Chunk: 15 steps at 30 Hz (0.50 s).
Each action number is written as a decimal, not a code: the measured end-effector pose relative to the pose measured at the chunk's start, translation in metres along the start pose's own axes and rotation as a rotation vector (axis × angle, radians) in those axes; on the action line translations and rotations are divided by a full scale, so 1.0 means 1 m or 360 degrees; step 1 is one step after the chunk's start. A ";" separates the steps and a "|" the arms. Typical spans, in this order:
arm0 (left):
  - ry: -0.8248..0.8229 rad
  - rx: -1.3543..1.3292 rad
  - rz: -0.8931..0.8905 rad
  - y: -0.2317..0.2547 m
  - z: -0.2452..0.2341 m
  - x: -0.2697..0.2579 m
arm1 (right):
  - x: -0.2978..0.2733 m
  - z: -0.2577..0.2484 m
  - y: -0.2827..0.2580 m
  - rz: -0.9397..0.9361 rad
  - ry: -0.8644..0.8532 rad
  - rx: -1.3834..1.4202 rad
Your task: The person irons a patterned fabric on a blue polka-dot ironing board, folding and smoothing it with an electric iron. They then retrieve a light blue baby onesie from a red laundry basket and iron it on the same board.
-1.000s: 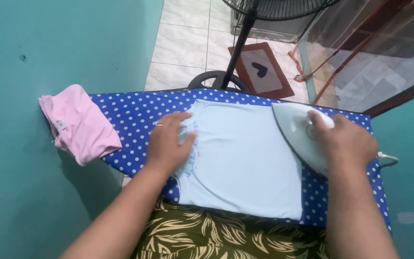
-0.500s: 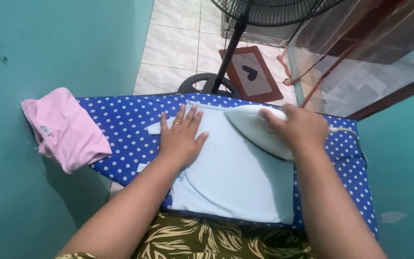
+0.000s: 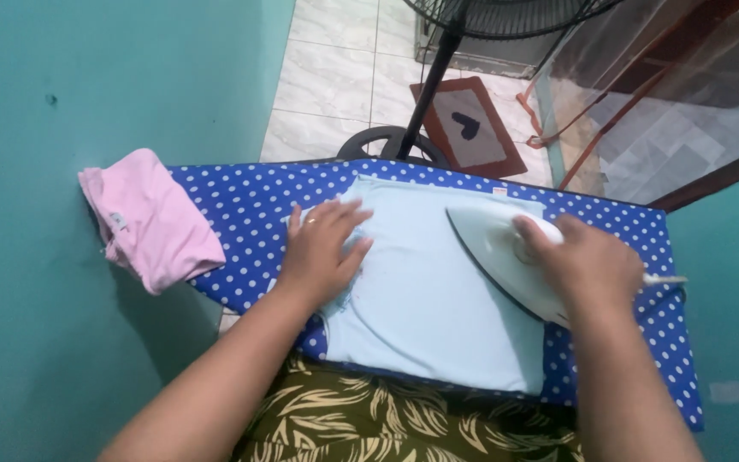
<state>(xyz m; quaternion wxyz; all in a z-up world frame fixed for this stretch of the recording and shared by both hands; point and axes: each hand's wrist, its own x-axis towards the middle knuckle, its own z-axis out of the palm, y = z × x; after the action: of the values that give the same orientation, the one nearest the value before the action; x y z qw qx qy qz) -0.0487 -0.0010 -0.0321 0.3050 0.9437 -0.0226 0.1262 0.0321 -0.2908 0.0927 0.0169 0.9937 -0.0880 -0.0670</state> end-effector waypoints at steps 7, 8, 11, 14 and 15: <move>-0.0167 -0.0309 0.0646 -0.009 -0.034 -0.110 | -0.039 0.022 0.010 -0.0639 0.0061 -0.0298; -0.0132 -0.0283 0.0625 -0.011 -0.033 -0.116 | -0.046 0.024 0.005 -0.0715 0.0119 -0.0251; -0.0035 -0.0250 0.0598 -0.015 -0.029 -0.126 | -0.066 0.026 -0.019 -0.0741 0.0185 -0.0141; -0.0007 -0.0327 0.0585 -0.017 -0.027 -0.129 | -0.076 0.018 -0.041 -0.0533 0.0079 -0.0131; -0.0033 -0.0360 0.0544 -0.019 -0.028 -0.130 | -0.079 0.016 -0.045 -0.0579 0.0080 -0.0150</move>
<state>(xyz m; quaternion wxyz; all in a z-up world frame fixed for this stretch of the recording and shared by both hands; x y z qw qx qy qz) -0.1783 0.0259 -0.0537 0.3830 0.8871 -0.1996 0.1632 -0.0397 -0.2332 0.0846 0.0533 0.9927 0.0969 -0.0484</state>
